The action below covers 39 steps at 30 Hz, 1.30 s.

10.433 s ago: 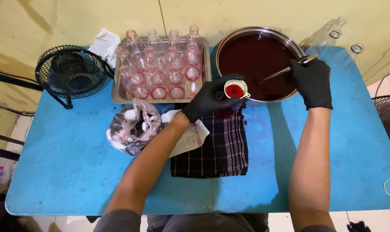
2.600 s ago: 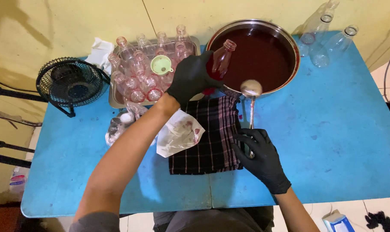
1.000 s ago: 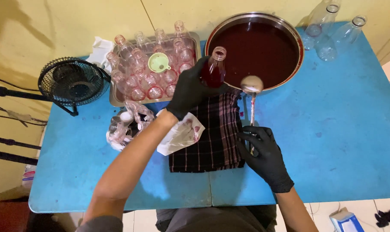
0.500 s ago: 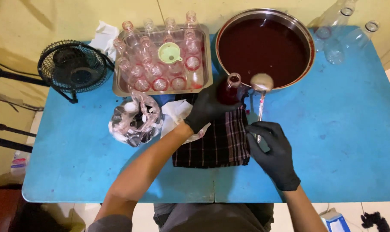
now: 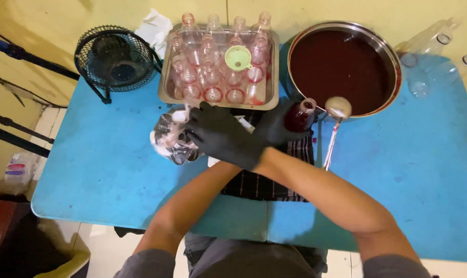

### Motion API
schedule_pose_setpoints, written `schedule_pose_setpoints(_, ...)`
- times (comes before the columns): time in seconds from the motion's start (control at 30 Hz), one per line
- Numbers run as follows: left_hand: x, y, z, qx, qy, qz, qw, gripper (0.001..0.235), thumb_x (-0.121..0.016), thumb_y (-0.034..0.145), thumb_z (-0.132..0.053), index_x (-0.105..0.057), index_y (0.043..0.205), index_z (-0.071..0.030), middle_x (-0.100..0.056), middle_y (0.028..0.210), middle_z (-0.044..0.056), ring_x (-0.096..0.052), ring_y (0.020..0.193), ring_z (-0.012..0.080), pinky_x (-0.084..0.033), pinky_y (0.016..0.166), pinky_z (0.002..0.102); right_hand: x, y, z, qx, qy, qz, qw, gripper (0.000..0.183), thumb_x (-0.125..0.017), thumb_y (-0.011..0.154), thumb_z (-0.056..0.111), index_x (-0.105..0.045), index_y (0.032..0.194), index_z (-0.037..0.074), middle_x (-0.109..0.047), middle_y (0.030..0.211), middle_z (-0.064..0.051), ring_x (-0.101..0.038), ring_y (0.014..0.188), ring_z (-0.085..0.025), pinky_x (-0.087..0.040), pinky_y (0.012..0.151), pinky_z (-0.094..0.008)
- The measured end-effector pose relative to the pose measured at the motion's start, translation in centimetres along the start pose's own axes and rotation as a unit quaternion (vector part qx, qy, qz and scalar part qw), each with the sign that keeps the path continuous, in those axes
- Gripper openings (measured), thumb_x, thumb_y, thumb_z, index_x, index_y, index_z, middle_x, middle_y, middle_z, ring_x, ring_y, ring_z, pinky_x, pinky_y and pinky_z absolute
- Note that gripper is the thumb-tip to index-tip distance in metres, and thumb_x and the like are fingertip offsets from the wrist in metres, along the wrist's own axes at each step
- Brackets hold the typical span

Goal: Filling glass bottles with syrup from a large bowl using a ladle and a small measuring cup, then capping and cleaning the bottles.

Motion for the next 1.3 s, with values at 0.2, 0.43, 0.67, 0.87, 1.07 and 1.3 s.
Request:
schedule_pose_setpoints(0.2,2.0,0.0,-3.4,0.000,-0.043,0.022,0.999,0.077,-0.094,0.070,-0.049,-0.059,0.131,-0.019,-0.065,0.132,0.003,-0.061,0.130,0.0231,-0.047,0.117,0.040,-2.1,1.4,1.0,-0.040,-0.195,-0.049,0.979,0.024,-0.074,0.084,0.015,-0.064,0.062,0.014,-0.059,0.074,-0.009,-0.061,0.073,-0.027,-0.049,0.059,-0.035)
schedule_pose_setpoints(0.43,1.6,-0.3,-3.1,0.018,-0.090,0.032,0.995,0.079,-0.098,0.068,-0.046,-0.060,0.132,-0.020,-0.066,0.133,0.004,-0.061,0.131,0.0234,-0.046,0.117,0.040,-4.4,0.5,-1.7,-0.063,-0.023,0.007,0.998,0.014,-0.073,0.067,0.022,-0.064,0.063,0.012,-0.053,0.083,-0.005,-0.057,0.078,-0.028,-0.047,0.060,-0.042)
schedule_pose_setpoints(0.67,1.9,0.1,-3.5,0.050,-0.090,0.026,0.994,0.080,-0.097,0.068,-0.042,-0.059,0.133,-0.013,-0.066,0.133,0.012,-0.062,0.131,0.0309,-0.046,0.116,0.044,1.3,-0.3,-1.6,-0.090,0.132,-0.051,0.986,0.024,-0.073,0.080,0.026,-0.059,0.094,0.012,-0.060,0.088,-0.006,-0.062,0.089,-0.035,-0.049,0.077,-0.047)
schedule_pose_setpoints(0.87,1.3,0.0,-2.7,0.135,-0.047,0.091,0.986,0.094,-0.094,0.064,-0.054,-0.052,0.140,-0.019,-0.063,0.142,0.007,-0.060,0.136,0.0274,-0.046,0.118,0.044,-5.6,0.4,-2.6,-0.055,0.027,-0.054,0.997,0.026,-0.069,0.078,0.037,-0.053,0.082,0.017,-0.051,0.071,-0.002,-0.060,0.072,-0.032,-0.048,0.071,-0.044)
schedule_pose_setpoints(1.07,4.1,-2.7,-4.7,0.083,-0.004,0.040,0.996,0.076,-0.091,0.069,-0.052,-0.058,0.130,-0.020,-0.067,0.130,0.005,-0.063,0.126,0.0260,-0.050,0.110,0.041,-8.5,0.5,-4.8,-0.014,0.030,-0.026,0.999,0.023,-0.065,0.086,0.037,-0.054,0.091,0.017,-0.052,0.076,-0.005,-0.061,0.074,-0.036,-0.051,0.063,-0.046)
schedule_pose_setpoints(1.3,9.2,-7.9,-8.5,-0.020,0.088,-0.114,0.989,0.036,-0.084,0.082,-0.042,-0.074,0.107,-0.019,-0.075,0.102,0.003,-0.072,0.103,0.0260,-0.058,0.092,0.038,-14.4,-0.8,-9.4,0.127,0.194,0.139,0.963,0.020,-0.055,0.103,0.038,-0.059,0.088,0.025,-0.064,0.084,-0.001,-0.067,0.093,-0.031,-0.057,0.079,-0.041)
Point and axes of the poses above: each hand's wrist, its own y-axis towards the middle knuckle, its own x-axis out of the back of the hand, z = x × y, the point moved 10 cm from there along y, towards the middle knuckle
